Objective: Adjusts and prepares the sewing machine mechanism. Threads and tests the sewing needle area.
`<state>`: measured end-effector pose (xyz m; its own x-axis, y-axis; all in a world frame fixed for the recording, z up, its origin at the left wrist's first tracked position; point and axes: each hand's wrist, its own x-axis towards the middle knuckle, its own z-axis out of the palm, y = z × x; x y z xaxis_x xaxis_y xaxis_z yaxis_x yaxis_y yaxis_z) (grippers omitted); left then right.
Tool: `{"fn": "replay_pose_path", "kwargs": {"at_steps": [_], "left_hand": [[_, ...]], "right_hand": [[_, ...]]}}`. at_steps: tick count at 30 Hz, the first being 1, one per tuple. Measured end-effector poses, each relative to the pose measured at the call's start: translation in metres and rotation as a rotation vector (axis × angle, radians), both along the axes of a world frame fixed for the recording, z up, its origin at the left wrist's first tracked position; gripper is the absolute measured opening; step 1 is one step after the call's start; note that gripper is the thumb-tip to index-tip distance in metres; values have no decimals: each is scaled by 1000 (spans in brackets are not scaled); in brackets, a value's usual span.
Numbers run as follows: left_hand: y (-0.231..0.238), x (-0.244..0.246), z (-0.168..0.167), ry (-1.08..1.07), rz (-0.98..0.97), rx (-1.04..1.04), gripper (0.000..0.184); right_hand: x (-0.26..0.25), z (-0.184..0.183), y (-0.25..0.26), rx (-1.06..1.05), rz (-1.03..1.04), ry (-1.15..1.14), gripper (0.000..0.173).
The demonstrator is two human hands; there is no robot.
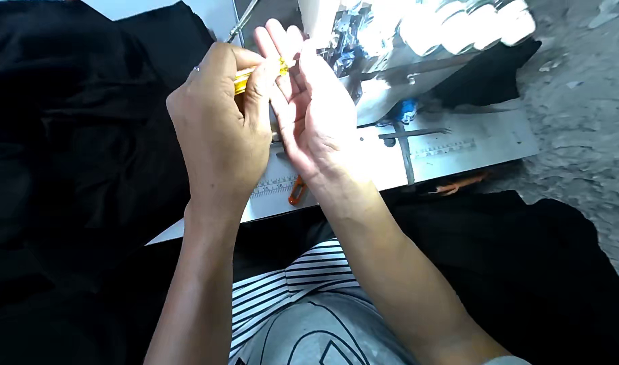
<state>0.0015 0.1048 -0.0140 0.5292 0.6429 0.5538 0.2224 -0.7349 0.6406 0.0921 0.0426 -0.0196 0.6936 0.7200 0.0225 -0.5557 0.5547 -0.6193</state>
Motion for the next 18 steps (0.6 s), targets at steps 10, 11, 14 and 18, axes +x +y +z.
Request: {"fn": "replay_pose_path", "kwargs": {"at_steps": [10, 11, 14, 18], "left_hand": [[5, 3, 1, -12, -134, -67, 26], [6, 4, 1, -14, -108, -68, 21], [7, 8, -3, -58, -36, -99, 15], [6, 11, -7, -66, 38, -134, 25]], "right_hand": [[4, -2, -3, 8, 37, -42, 41], [3, -1, -3, -1, 26, -34, 40], [4, -1, -4, -2, 33, -40, 40], [6, -1, -5, -2, 26, -28, 38]]}}
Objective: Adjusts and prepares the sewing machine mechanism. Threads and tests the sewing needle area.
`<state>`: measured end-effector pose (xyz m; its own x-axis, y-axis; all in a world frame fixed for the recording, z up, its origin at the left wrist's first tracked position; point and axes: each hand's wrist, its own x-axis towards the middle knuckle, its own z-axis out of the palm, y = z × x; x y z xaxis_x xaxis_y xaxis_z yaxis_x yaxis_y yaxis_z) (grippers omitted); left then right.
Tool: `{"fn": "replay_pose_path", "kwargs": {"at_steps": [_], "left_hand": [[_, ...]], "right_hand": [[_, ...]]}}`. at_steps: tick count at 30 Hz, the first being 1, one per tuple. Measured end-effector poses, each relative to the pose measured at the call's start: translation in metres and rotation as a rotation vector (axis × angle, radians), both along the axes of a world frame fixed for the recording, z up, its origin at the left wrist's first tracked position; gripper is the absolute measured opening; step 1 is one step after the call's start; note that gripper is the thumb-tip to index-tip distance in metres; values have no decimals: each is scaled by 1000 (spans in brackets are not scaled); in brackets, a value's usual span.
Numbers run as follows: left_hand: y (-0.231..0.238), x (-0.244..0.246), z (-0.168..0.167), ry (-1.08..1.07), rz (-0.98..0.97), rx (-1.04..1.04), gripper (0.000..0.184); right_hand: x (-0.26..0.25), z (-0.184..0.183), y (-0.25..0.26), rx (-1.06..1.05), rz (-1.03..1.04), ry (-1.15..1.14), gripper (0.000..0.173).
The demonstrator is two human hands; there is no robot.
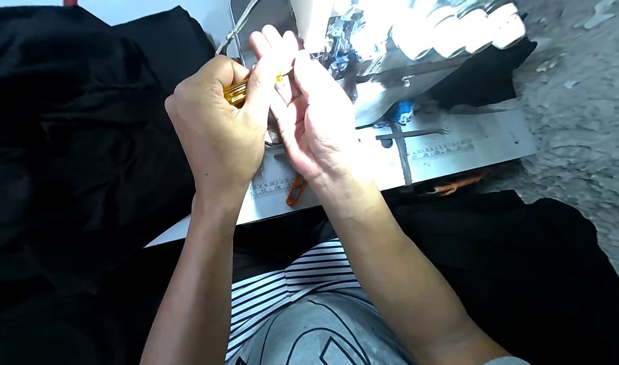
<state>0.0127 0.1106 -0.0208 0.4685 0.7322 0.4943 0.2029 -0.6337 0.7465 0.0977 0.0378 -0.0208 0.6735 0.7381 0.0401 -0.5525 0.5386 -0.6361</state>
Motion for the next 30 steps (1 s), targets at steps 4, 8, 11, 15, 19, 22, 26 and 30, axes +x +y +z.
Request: {"fn": "replay_pose_path", "kwargs": {"at_steps": [4, 8, 11, 15, 19, 22, 26, 30], "left_hand": [[-1, 0, 0, -2, 13, -3, 24], [-3, -2, -1, -17, 26, -3, 24], [-4, -3, -3, -28, 33, -22, 24], [-15, -28, 4, 90, -33, -51, 19], [-24, -90, 6, 208, -65, -174, 12], [-20, -120, -9, 179, 90, -193, 13], [20, -133, -29, 375, 395, 30, 31], [43, -131, -53, 526, 460, 128, 35]], "right_hand": [[0, 1, 0, -1, 4, 13, 38], [0, 1, -1, 7, 17, 15, 39], [1, 0, -2, 13, 35, -5, 40], [-3, 6, -10, -123, 105, -55, 39], [-37, 4, -11, -276, 247, -155, 31], [-66, 1, -8, -425, 349, -246, 33], [-92, -4, -18, -534, 599, -405, 58], [-87, -18, -56, -451, 816, -411, 33]]}}
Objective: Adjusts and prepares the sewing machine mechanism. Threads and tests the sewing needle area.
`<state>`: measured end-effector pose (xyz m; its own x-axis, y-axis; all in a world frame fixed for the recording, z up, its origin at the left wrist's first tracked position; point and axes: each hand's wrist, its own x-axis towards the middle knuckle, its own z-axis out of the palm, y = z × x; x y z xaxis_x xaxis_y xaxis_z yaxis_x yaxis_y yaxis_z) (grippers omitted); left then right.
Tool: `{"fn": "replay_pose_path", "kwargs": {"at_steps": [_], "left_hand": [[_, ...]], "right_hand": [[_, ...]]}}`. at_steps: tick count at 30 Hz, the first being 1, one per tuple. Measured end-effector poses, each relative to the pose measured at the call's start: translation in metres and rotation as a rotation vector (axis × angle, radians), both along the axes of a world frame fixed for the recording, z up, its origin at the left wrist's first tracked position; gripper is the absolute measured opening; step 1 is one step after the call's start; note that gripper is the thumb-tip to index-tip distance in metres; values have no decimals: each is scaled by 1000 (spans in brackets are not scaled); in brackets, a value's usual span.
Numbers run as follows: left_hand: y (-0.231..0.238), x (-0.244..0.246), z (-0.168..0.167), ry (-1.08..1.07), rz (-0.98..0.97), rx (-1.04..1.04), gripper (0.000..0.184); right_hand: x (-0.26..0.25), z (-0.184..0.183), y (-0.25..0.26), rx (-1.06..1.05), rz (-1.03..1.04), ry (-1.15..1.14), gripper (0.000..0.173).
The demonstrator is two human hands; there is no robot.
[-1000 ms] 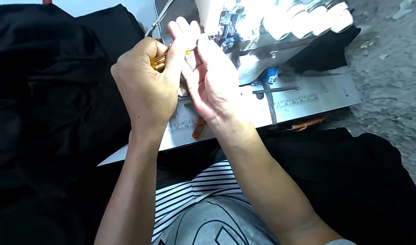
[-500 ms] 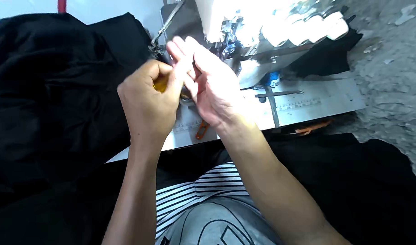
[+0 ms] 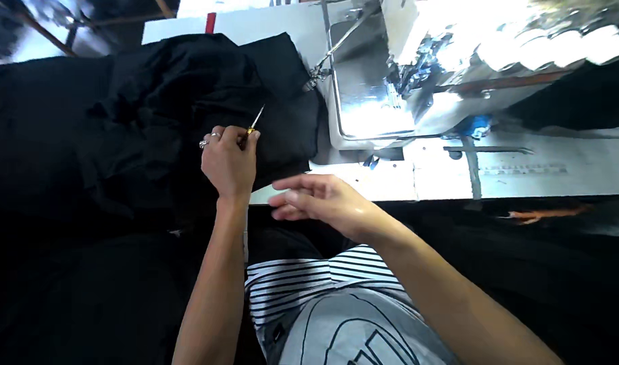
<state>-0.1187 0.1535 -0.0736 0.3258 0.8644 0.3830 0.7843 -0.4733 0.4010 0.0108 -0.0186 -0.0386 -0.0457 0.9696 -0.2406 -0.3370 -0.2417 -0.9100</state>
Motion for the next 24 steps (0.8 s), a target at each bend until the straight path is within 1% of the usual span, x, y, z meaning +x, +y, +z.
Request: {"fn": "replay_pose_path", "kwargs": {"at_steps": [2, 4, 5, 7, 9, 10, 11, 13, 15, 17, 20, 22, 24], "left_hand": [[0, -3, -5, -27, -21, 7, 38], [-5, -9, -1, -86, -54, -30, 45], [-10, -13, 5, -130, -77, -41, 46], [-29, -14, 18, -207, -152, 4, 37], [-61, 1, 29, -233, -305, 30, 25], [-74, 12, 32, -245, -409, 9, 23], [-86, 24, 29, -258, -504, -26, 21], [-101, 45, 13, -266, -599, -98, 18], [-113, 59, -3, -220, -588, -185, 16], [-126, 74, -12, -161, -553, -217, 16], [-139, 95, -20, 18, -465, -228, 28], [-143, 103, -21, 100, -430, -296, 27], [-146, 102, -15, 136, -438, -459, 22]], "right_hand": [[18, -11, -31, -6, -12, -50, 31], [38, -21, -65, -21, -119, -112, 31], [48, -23, -81, -32, -182, -139, 31], [65, -25, -110, -76, -304, -190, 28], [80, -27, -133, -136, -406, -236, 28], [86, -28, -139, -158, -441, -260, 28], [91, -30, -143, -176, -465, -293, 27], [98, -32, -143, -177, -504, -379, 26], [101, -33, -140, -155, -526, -492, 24], [105, -32, -136, -130, -520, -550, 23], [112, -38, -128, -112, -494, -507, 22], [116, -41, -123, -109, -504, -464, 21], [120, -40, -119, -107, -507, -448, 21]]}}
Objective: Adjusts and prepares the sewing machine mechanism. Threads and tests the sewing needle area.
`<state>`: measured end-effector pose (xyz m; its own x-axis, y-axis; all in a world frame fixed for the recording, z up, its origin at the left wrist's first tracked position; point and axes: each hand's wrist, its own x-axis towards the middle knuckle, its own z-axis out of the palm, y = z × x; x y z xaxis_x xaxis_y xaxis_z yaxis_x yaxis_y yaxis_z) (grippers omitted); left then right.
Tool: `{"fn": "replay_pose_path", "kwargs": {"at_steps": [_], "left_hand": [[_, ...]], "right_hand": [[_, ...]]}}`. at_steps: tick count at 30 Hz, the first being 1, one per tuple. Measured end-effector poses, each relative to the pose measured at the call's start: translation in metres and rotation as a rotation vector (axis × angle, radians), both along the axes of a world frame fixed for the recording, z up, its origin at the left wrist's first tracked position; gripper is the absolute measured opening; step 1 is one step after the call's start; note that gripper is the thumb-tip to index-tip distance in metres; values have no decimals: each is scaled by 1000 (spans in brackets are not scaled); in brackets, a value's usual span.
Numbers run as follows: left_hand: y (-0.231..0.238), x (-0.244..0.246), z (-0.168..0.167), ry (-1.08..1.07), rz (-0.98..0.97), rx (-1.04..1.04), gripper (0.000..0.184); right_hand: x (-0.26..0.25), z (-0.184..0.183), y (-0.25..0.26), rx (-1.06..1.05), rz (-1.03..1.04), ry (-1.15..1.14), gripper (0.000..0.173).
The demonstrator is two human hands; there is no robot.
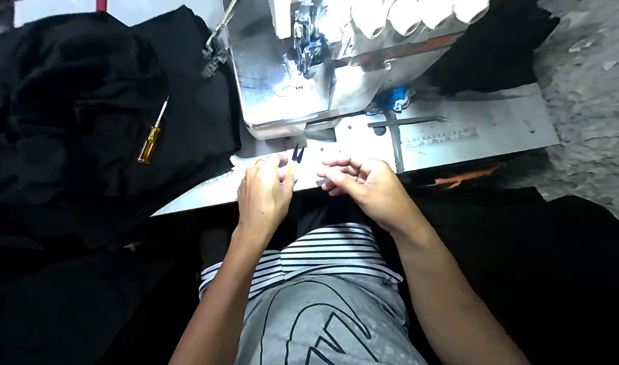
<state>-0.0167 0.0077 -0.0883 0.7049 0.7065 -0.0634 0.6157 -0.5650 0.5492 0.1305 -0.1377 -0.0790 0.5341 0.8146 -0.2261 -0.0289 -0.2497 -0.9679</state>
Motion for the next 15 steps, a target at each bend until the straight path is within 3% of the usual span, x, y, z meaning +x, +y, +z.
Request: {"fn": "replay_pose_path", "kwargs": {"at_steps": [2, 4, 9, 15], "left_hand": [[-5, -10, 9, -3, -15, -133, 12], [-9, -21, 26, -146, -1, -216, 8], [5, 0, 80, -400, 4, -200, 11], [31, 38, 74, -493, 75, -333, 12]], "right_hand": [[1, 3, 1, -6, 11, -34, 17], [-2, 14, 4, 49, -15, -77, 9], [0, 48, 42, 250, -40, -223, 12], [23, 54, 97, 229, -23, -152, 16]]}}
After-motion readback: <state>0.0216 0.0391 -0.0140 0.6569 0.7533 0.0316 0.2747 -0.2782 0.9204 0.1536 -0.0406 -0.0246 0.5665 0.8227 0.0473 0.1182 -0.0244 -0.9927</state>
